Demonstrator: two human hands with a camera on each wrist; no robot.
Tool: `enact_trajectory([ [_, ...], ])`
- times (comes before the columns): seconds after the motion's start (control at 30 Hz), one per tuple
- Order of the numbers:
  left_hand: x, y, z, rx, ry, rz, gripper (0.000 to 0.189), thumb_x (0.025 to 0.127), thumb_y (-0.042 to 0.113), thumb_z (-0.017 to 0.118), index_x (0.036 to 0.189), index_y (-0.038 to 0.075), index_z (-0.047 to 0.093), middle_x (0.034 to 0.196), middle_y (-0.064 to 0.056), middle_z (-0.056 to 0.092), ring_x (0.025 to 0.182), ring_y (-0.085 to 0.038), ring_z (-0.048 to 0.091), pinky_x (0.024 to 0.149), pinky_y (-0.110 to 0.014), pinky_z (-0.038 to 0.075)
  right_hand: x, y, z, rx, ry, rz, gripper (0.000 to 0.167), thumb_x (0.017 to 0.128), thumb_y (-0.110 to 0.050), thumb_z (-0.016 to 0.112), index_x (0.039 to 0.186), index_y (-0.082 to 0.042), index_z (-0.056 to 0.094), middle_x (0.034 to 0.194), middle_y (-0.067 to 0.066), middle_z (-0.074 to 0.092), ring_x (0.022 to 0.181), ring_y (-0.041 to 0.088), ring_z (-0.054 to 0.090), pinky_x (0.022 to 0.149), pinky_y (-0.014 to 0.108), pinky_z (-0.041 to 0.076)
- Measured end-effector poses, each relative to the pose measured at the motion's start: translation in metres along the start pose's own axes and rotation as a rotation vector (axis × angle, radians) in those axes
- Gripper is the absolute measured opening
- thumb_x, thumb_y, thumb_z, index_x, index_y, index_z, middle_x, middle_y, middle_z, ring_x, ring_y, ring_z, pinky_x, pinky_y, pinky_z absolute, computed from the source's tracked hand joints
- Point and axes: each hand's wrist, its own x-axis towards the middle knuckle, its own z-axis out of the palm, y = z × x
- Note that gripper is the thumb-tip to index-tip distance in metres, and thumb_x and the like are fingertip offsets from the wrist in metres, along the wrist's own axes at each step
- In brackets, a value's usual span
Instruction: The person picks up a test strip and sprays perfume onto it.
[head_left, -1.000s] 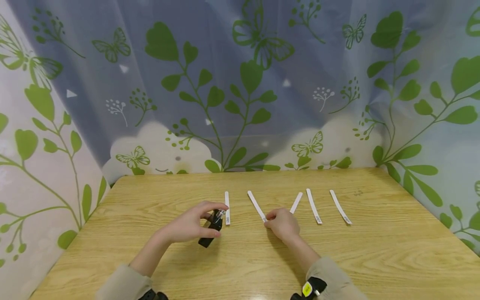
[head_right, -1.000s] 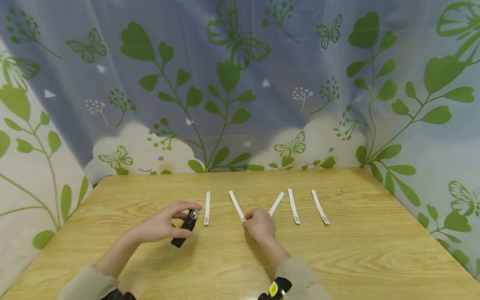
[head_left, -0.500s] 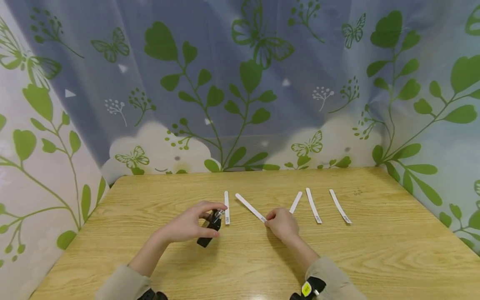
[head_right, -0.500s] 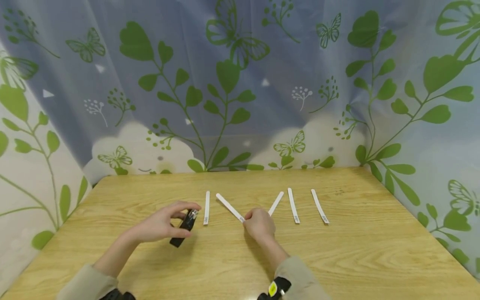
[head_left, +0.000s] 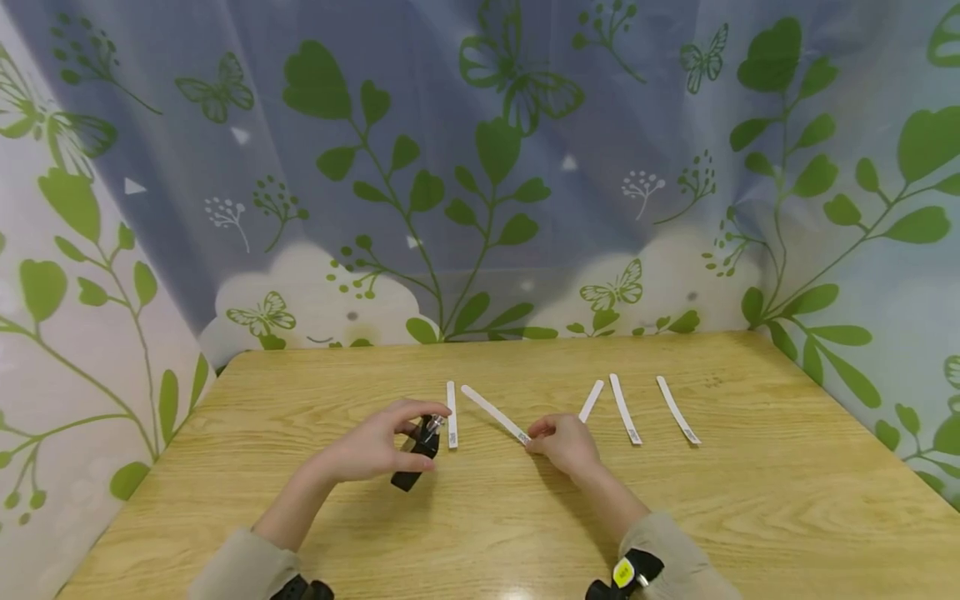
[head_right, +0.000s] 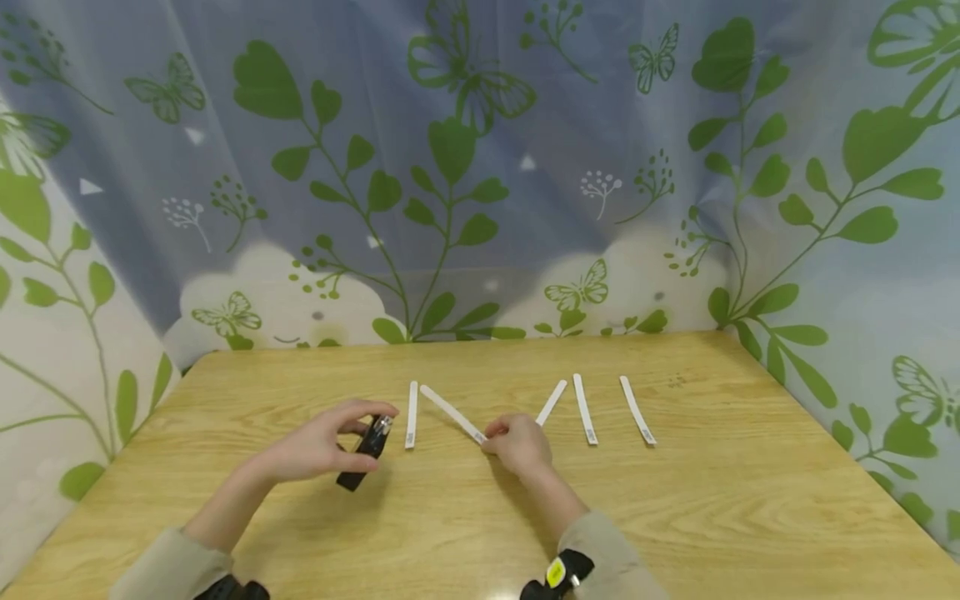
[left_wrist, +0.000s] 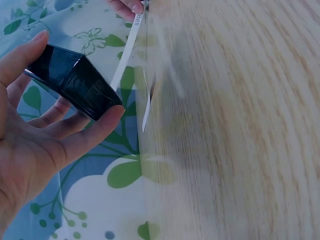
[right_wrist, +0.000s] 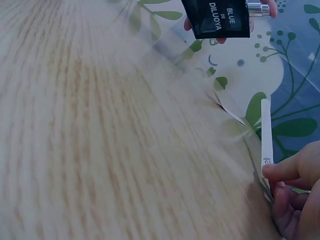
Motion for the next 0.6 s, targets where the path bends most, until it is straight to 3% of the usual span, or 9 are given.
enact_trajectory([
  [0.33, -0.0028, 0.0002, -0.0032, -0.019, 0.009, 0.003, 0.061, 0.082, 0.019, 0.072, 0.137, 0.019, 0.045, 0.138, -0.008, 0.039, 0.124, -0.028, 0.038, 0.097, -0.048, 0.035, 0.0022, -0.0006, 0.0012, 0.250, -0.066, 0.113, 0.020, 0.080, 0.000, 0.068, 0.100, 0.002, 0.070, 0.070, 0.003, 0.059, 0.056, 0.012, 0.046, 0.049, 0.023, 0.038],
  [0.6, -0.0036, 0.0008, -0.0053, -0.018, 0.022, -0.002, 0.062, 0.082, 0.015, 0.072, 0.138, 0.017, 0.044, 0.137, -0.008, 0.040, 0.120, -0.028, 0.041, 0.097, -0.049, 0.034, 0.0023, -0.0046, 0.0051, 0.393, -0.126, 0.174, 0.023, 0.083, -0.001, 0.065, 0.105, 0.001, 0.068, 0.080, 0.004, 0.062, 0.066, 0.013, 0.049, 0.048, 0.022, 0.041],
])
